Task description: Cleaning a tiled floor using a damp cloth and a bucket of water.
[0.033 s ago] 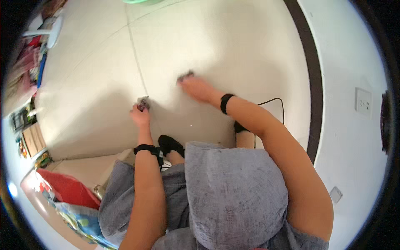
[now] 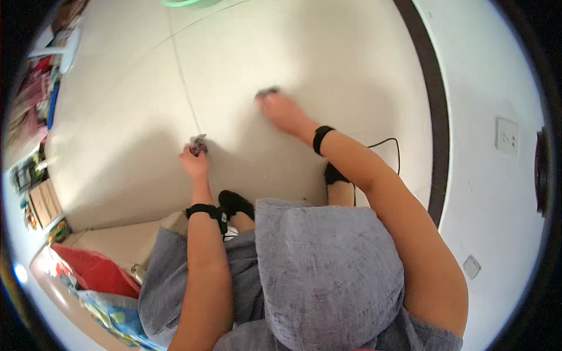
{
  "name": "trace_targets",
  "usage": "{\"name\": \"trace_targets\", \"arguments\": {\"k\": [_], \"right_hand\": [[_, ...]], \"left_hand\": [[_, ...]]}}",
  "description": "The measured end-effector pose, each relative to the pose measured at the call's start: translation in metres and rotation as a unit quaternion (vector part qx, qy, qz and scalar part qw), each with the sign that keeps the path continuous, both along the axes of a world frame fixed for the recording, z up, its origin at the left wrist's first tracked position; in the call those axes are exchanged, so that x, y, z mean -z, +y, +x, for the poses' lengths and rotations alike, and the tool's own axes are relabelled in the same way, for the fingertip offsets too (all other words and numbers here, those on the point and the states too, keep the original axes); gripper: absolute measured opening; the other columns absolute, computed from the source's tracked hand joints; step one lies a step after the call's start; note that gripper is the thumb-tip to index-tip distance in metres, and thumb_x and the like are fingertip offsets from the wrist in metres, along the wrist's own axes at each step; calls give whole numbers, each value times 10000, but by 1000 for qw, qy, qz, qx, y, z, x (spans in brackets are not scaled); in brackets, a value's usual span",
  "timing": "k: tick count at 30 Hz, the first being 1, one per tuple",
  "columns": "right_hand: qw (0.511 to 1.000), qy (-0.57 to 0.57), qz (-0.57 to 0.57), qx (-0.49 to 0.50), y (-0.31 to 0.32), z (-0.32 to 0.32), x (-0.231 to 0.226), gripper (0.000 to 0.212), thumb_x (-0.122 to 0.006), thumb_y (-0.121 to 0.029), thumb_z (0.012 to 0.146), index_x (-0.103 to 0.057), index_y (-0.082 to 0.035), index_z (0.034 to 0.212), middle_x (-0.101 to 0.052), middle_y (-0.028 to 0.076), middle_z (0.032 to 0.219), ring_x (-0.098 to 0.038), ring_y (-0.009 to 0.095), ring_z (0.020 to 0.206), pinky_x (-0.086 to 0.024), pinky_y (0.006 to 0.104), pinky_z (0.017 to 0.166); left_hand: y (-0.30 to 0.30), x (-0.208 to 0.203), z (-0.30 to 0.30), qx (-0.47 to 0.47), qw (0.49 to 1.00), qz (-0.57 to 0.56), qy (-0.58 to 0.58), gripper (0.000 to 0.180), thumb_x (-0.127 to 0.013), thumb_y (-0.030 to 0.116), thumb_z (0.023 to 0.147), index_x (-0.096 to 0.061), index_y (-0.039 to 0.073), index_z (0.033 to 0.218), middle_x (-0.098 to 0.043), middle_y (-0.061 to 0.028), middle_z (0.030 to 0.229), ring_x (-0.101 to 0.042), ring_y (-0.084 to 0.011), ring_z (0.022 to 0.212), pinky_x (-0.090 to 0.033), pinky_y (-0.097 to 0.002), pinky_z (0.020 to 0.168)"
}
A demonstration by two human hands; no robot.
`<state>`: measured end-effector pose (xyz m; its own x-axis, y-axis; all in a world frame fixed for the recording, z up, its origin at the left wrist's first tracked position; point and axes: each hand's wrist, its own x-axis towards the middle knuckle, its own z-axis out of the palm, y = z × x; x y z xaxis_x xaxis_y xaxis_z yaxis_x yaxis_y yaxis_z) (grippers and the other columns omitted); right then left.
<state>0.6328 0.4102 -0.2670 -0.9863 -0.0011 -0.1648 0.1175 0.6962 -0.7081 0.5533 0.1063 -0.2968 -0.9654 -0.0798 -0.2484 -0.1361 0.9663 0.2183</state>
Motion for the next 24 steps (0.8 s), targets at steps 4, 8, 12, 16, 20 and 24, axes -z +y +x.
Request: {"name": "trace_targets", "arguments": {"k": [4,8,12,16,20,24], "right_hand": [[935,8,271,229,110,76,32,353,-426,-77,872,-430,12,1214,-531,175,1004,-541,324,928,-481,409,779],[861,-1,388,327,191,236,68,400,-426,-74,862,-436,54,1241,-498,239,1185,-473,355,1101,-359,440,986],[721,-343,458,391,240,437,91,389,-489,-98,823,-505,22,1192,-552,193,1141,-478,329,1108,-370,428,934],[790,-259,402,383,215,406,28,374,-520,-127,816,-517,29,1156,-575,193,1017,-526,325,917,-408,430,826],[934,-15,174,311,138,283,-16,409,-474,11,769,-481,-9,1177,-558,206,984,-514,365,915,-436,444,802],[986,-21,-124,108,42,174,-27,195,-474,-123,861,-539,-22,1015,-571,163,1027,-559,349,922,-463,440,813]], "left_hand": [[28,-6,1,63,997,54,10,359,-668,110,754,-560,44,1090,-483,-165,1073,-553,-341,917,-478,-428,788],[41,-13,7,81,995,57,7,357,-671,113,752,-562,42,1085,-481,-164,1076,-554,-336,921,-477,-419,797],[41,-12,7,134,989,59,-24,376,-673,118,752,-558,34,1100,-483,-165,1097,-550,-338,944,-477,-409,810],[17,-11,9,138,990,32,-10,369,-679,117,740,-567,1,1072,-542,-178,1062,-568,-346,937,-478,-402,806],[29,-26,19,140,990,25,-21,346,-695,119,713,-596,-23,1013,-627,-177,918,-620,-335,857,-488,-400,782],[40,-29,21,168,983,71,-2,357,-702,137,692,-605,2,1009,-613,-170,935,-611,-333,848,-482,-407,766]]}}
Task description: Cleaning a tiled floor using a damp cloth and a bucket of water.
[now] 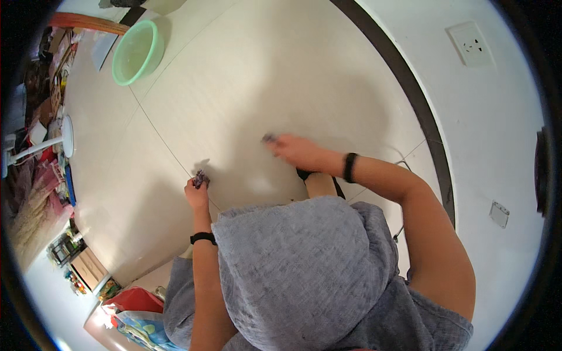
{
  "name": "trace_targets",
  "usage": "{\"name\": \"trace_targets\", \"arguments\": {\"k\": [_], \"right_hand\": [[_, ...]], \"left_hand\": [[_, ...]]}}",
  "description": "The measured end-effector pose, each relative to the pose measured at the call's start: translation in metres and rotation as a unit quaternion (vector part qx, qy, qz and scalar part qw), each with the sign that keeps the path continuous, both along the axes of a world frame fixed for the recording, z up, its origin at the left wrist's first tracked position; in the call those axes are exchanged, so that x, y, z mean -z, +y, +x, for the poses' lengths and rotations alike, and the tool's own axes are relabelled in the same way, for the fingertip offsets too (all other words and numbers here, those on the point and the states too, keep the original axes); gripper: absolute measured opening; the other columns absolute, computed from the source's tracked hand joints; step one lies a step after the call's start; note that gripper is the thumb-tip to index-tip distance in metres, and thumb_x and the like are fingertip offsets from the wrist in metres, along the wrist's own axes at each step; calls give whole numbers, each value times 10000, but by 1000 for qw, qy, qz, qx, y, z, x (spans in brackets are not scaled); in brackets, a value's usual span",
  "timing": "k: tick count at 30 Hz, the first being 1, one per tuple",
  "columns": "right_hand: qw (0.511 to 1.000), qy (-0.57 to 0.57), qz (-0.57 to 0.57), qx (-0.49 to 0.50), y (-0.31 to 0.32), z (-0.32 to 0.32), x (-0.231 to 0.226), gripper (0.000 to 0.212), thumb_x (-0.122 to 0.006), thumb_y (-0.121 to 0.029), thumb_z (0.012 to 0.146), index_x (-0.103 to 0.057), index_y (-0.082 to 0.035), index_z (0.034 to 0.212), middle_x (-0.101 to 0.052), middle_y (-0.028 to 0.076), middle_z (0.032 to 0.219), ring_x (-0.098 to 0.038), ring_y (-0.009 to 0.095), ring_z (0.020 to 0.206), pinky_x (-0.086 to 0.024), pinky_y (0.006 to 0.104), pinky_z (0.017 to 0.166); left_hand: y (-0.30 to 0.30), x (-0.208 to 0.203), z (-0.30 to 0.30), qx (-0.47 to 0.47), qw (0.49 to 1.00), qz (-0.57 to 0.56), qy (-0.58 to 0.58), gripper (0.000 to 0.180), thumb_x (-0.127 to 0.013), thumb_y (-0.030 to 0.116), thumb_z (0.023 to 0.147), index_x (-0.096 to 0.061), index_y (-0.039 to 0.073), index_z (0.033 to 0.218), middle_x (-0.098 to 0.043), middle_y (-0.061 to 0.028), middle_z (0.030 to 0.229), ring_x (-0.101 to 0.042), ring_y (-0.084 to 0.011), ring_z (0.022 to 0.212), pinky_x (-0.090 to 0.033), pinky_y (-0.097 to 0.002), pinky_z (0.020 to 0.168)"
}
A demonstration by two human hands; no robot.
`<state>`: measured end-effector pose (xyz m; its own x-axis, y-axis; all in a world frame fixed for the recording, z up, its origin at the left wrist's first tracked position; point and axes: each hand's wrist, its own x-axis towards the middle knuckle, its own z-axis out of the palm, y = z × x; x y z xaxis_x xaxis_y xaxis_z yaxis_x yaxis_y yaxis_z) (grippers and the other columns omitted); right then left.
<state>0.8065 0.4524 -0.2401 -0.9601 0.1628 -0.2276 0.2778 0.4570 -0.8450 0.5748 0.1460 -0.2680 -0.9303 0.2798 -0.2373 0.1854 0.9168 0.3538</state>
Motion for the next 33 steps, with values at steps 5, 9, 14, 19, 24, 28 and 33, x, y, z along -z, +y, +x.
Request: {"name": "trace_targets", "arguments": {"k": [5,9,14,19,24,28,33], "right_hand": [[941,137,176,-256,-34,-48,49,208,-464,-136,876,-547,-40,1041,-568,142,1053,-576,298,928,-497,409,777],[992,31,106,59,38,16,67,308,-407,-175,926,-526,-14,1160,-586,178,1098,-553,347,992,-448,427,872],[856,-197,369,303,112,220,70,443,-347,-134,936,-344,37,1344,-433,223,1327,-465,353,1167,-362,426,1001],[798,-277,353,403,130,266,32,382,-473,-60,845,-458,-19,1224,-533,215,1047,-557,359,956,-478,437,825],[904,-32,345,249,108,95,18,248,-473,-85,864,-505,-38,1106,-560,185,1002,-557,344,916,-474,438,768],[955,100,256,113,72,-24,52,204,-458,-75,856,-501,6,1038,-549,177,1020,-563,332,875,-487,420,753],[884,16,462,77,128,-77,88,186,-452,-49,844,-507,31,1004,-551,176,975,-565,287,895,-491,383,747]], "left_hand": [[-21,1,-23,27,999,28,33,346,-703,143,699,-608,31,1012,-594,-155,947,-597,-328,838,-482,-401,761],[-25,-11,-46,3,996,88,11,339,-698,127,699,-610,40,1015,-589,-145,936,-599,-296,827,-492,-380,741],[-23,-13,-49,-25,997,78,-8,350,-701,123,680,-623,24,1006,-637,-135,931,-639,-268,824,-504,-357,746],[-20,7,-45,-17,999,37,26,365,-710,171,680,-622,29,1004,-655,-112,924,-653,-247,805,-497,-355,744],[-14,4,-49,-34,982,176,-59,322,-667,56,728,-591,-7,1035,-636,-125,956,-659,-235,796,-528,-319,696],[-10,-9,-47,-10,981,186,-47,332,-657,25,740,-572,-24,1057,-628,-129,953,-656,-223,802,-536,-306,682],[-33,-30,-51,-23,981,180,-73,327,-648,42,759,-567,-26,1069,-628,-127,960,-646,-208,817,-535,-302,692]]}}
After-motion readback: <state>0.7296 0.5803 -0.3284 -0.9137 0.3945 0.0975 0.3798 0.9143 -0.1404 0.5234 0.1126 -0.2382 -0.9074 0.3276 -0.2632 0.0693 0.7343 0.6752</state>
